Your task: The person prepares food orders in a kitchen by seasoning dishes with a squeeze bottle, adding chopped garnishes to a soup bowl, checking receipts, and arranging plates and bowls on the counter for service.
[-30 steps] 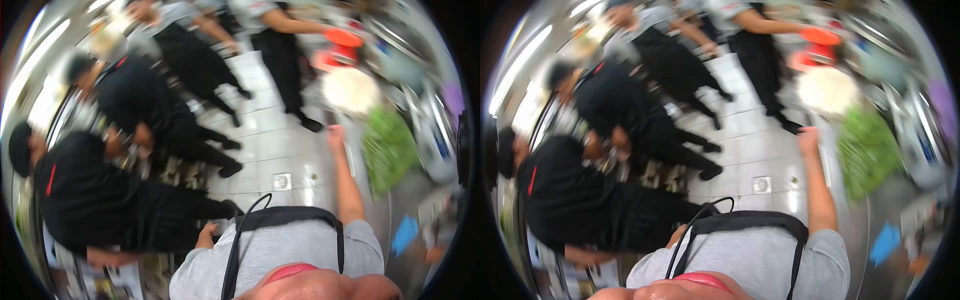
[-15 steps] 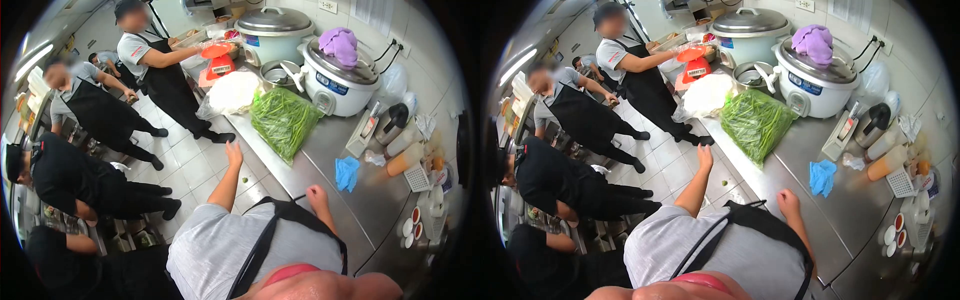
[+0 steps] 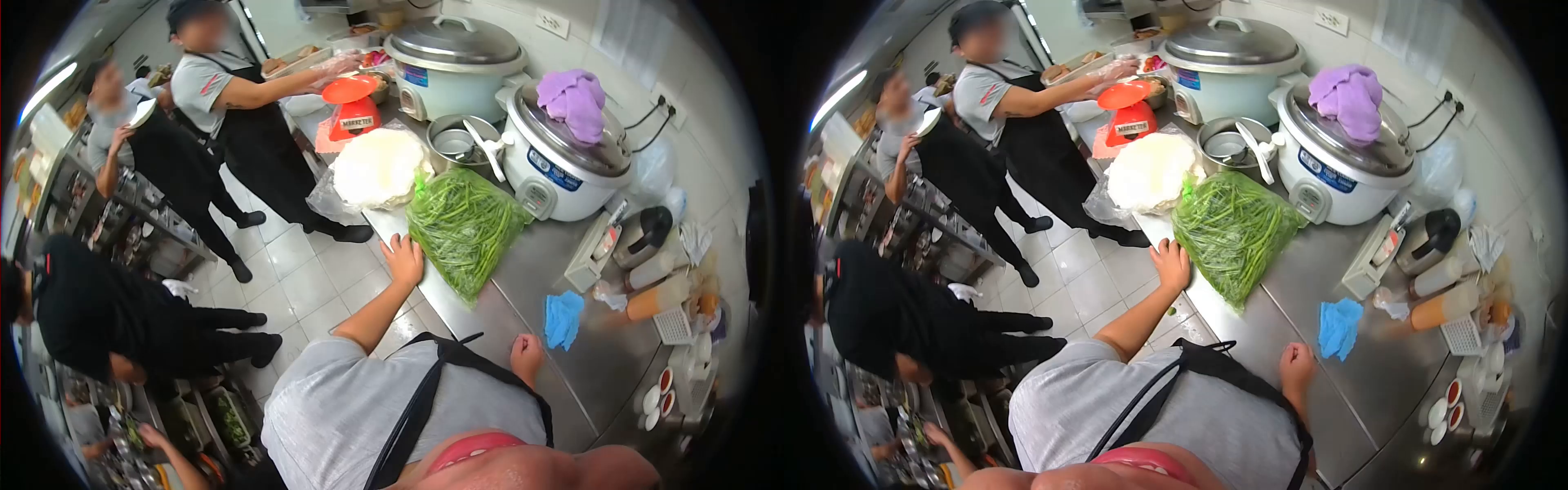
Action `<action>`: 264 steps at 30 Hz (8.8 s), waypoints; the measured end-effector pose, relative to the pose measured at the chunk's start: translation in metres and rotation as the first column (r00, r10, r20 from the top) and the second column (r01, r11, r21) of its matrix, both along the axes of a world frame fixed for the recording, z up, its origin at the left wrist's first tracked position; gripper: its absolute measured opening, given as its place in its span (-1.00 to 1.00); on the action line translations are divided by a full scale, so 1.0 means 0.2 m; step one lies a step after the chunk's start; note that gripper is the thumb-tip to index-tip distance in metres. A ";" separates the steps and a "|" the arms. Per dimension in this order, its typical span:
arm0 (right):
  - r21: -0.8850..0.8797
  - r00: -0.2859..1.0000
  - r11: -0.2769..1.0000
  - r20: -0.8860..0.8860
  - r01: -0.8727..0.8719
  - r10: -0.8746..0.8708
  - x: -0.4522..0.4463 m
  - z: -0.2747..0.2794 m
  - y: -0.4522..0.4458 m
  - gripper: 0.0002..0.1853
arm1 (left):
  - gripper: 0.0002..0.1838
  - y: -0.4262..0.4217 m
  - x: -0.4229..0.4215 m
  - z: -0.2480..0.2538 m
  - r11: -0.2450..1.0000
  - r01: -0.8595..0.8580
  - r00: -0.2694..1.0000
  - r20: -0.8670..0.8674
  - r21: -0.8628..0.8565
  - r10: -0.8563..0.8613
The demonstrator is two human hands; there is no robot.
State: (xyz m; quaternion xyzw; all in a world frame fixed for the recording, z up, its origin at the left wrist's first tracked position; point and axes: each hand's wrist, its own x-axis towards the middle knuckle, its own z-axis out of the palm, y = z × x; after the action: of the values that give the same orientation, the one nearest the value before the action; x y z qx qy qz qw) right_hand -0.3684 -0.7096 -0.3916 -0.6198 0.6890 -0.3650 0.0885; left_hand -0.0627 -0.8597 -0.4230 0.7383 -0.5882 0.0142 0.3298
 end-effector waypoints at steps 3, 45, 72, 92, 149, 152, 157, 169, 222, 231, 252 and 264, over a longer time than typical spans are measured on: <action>-0.018 0.996 0.998 -0.074 0.055 -0.057 0.00 -0.04 0.04 -0.88 | -0.70 0.01 0.05 0.03 0.955 0.089 0.929 0.322 0.284 -0.182; -0.006 0.371 0.386 0.288 0.922 -0.883 -1.59 -0.11 1.85 -0.88 | -0.37 0.46 -0.70 0.05 0.995 -0.101 0.964 0.247 -0.020 0.102; -0.047 0.432 0.435 -0.063 0.899 -0.900 -1.69 -0.05 1.85 -0.92 | -0.57 0.55 -0.78 0.14 0.982 -0.174 0.944 0.271 -0.067 0.186; 0.007 0.583 0.586 -0.115 0.810 -0.804 -1.74 -0.11 1.87 -0.81 | -0.57 0.53 -0.79 0.18 0.978 -0.205 0.975 0.090 0.042 0.201; 0.006 0.454 0.454 -0.030 0.891 -0.891 -1.68 -0.04 1.86 -0.92 | -0.59 0.55 -0.79 0.17 0.979 -0.202 0.946 0.251 -0.036 0.205; 0.003 0.445 0.445 -0.034 0.895 -0.895 -1.67 -0.04 1.86 -0.92 | -0.58 0.53 -0.79 0.15 0.980 -0.195 0.948 0.251 -0.035 0.197; -0.009 0.443 0.443 -0.032 0.896 -0.896 -1.67 -0.03 1.85 -0.92 | -0.58 0.52 -0.78 0.14 0.981 -0.191 0.946 0.259 -0.041 0.195; -0.051 0.449 0.449 -0.010 0.892 -0.894 -1.67 -0.03 1.86 -0.94 | -0.58 0.54 -0.78 0.14 0.981 -0.190 0.942 0.274 -0.044 0.195; -0.064 0.443 0.441 0.010 0.895 -0.897 -1.69 -0.02 1.85 -0.92 | -0.55 0.50 -0.76 0.06 0.976 -0.195 0.905 0.364 -0.098 0.218; 0.000 0.425 0.425 0.008 0.905 -0.905 -1.67 -0.01 1.86 -0.91 | -0.49 0.52 -0.78 0.13 0.976 -0.204 0.912 0.375 0.070 0.164; -0.050 0.434 0.432 0.061 0.901 -0.899 -1.68 -0.03 1.87 -0.94 | -0.50 0.54 -0.79 0.14 0.970 -0.237 0.871 0.455 0.051 0.189; -0.054 0.436 0.433 0.069 0.900 -0.898 -1.67 0.00 1.86 -0.94 | -0.54 0.54 -0.78 0.14 0.980 -0.198 0.913 0.368 0.025 0.175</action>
State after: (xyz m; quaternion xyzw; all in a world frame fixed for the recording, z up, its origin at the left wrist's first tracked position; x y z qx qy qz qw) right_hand -0.7022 -0.3370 -0.3921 -0.1568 0.8958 -0.3936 -0.1343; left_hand -0.2192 -0.7517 -0.3941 0.7854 -0.5660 0.1640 0.1897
